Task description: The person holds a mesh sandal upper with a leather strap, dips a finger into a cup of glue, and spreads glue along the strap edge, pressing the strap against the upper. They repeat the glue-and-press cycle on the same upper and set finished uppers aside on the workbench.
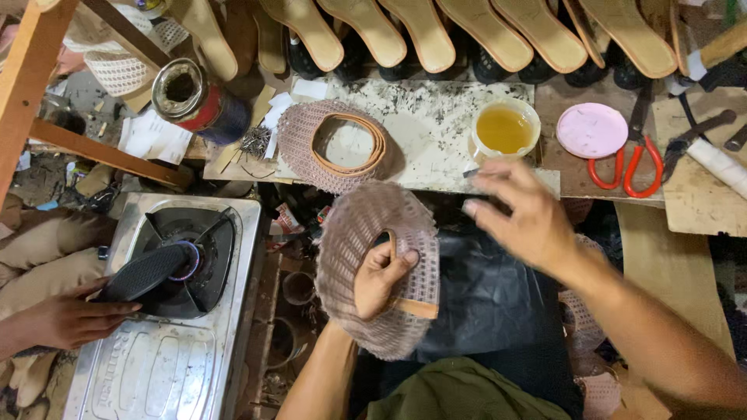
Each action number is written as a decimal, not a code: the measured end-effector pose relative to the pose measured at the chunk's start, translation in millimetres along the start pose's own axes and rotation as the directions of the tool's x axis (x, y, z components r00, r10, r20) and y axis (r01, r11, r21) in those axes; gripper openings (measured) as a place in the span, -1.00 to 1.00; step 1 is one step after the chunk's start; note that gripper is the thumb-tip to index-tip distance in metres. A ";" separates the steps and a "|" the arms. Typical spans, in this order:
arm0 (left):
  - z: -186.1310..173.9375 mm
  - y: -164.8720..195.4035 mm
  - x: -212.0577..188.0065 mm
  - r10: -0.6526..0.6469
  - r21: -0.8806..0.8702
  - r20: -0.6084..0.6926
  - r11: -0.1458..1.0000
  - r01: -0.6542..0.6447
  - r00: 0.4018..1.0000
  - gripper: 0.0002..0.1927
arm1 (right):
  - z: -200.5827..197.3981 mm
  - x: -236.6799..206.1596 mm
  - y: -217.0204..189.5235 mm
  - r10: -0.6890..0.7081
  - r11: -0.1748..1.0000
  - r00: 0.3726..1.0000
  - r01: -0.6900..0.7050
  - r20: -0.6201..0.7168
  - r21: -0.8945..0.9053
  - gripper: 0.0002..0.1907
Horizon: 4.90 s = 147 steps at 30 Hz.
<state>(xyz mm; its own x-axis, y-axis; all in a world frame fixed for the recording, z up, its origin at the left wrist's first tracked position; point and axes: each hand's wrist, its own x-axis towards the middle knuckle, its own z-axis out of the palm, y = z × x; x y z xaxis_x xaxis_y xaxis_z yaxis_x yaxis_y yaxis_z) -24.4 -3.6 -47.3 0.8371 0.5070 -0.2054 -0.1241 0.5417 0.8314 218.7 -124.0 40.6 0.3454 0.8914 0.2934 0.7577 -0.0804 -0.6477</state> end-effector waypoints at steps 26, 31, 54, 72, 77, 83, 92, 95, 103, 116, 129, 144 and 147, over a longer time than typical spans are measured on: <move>29.1 16.6 3.9 -0.067 -0.130 0.031 0.989 0.070 0.997 -0.74 | 29.6 -48.1 -24.0 -0.534 0.844 0.845 0.535 0.023 -0.048 -0.21; 45.3 41.7 -12.2 -0.045 0.028 0.045 0.999 0.044 0.998 -0.66 | 26.1 -38.2 -14.6 -0.454 0.891 0.889 0.451 -0.054 -0.060 -0.12; 43.3 41.8 -9.4 0.178 0.188 0.005 0.966 -0.176 0.984 -0.58 | 10.2 -66.2 -27.3 -0.681 0.717 0.733 0.666 0.003 -0.206 -0.65; 52.1 42.0 -11.8 0.065 0.049 0.090 0.996 -0.069 0.994 -0.35 | 11.9 -60.7 -35.5 -0.635 0.771 0.768 0.625 -0.082 -0.118 -0.64; 50.8 33.1 -9.7 -0.018 -0.071 -0.025 0.997 0.016 1.000 -0.37 | 18.0 -67.2 -42.3 -0.584 0.809 0.806 0.569 -0.096 -0.149 -0.60; 38.1 33.1 -1.9 0.112 -0.121 -0.064 0.986 -0.119 0.992 -0.72 | 20.2 -85.9 -41.3 -0.450 0.888 0.891 0.453 -0.055 0.081 -0.54; 50.7 15.6 -11.5 0.177 -0.098 -0.392 0.968 -0.232 0.903 -0.79 | 72.8 -132.0 -46.1 0.026 0.892 0.999 -0.038 0.032 0.451 0.15; 51.3 -2.6 -11.6 0.271 -0.044 -0.335 0.952 -0.302 0.902 -0.80 | 87.4 -148.2 -46.3 0.211 0.802 0.977 -0.183 0.018 0.568 0.21; 16.4 -14.1 1.2 0.035 0.518 0.128 0.850 -0.097 0.991 -0.74 | 65.3 -167.6 -30.3 0.409 0.480 0.902 -0.086 -0.136 0.873 -0.02; -44.5 71.8 -36.2 0.225 0.681 0.287 0.636 -0.363 0.931 -0.74 | -80.3 -309.6 25.8 0.702 0.696 0.408 -0.567 -0.584 0.441 -0.39; -110.6 64.2 -50.9 0.251 0.678 0.124 0.685 -0.267 0.960 -0.80 | -65.0 -320.9 88.1 0.804 0.540 0.264 -0.700 -0.533 0.468 -0.28; -120.1 56.2 -60.1 0.236 0.624 0.157 0.729 -0.281 0.959 -0.81 | -38.9 -153.5 234.5 0.979 0.107 0.206 -0.551 0.011 0.828 -0.85; -107.5 56.0 -45.3 0.230 0.614 0.165 0.737 -0.282 0.959 -0.80 | -34.2 -132.7 262.8 0.919 0.134 0.378 -0.575 0.116 0.807 -0.77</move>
<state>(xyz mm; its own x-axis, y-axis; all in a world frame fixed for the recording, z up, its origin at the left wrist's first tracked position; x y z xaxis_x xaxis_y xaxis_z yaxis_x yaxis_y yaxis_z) -126.6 75.9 -46.9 0.8625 0.4998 0.0792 -0.0007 -0.1554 0.9879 391.0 -278.7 -144.5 0.7621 0.3148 -0.5658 -0.5438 -0.1631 -0.8232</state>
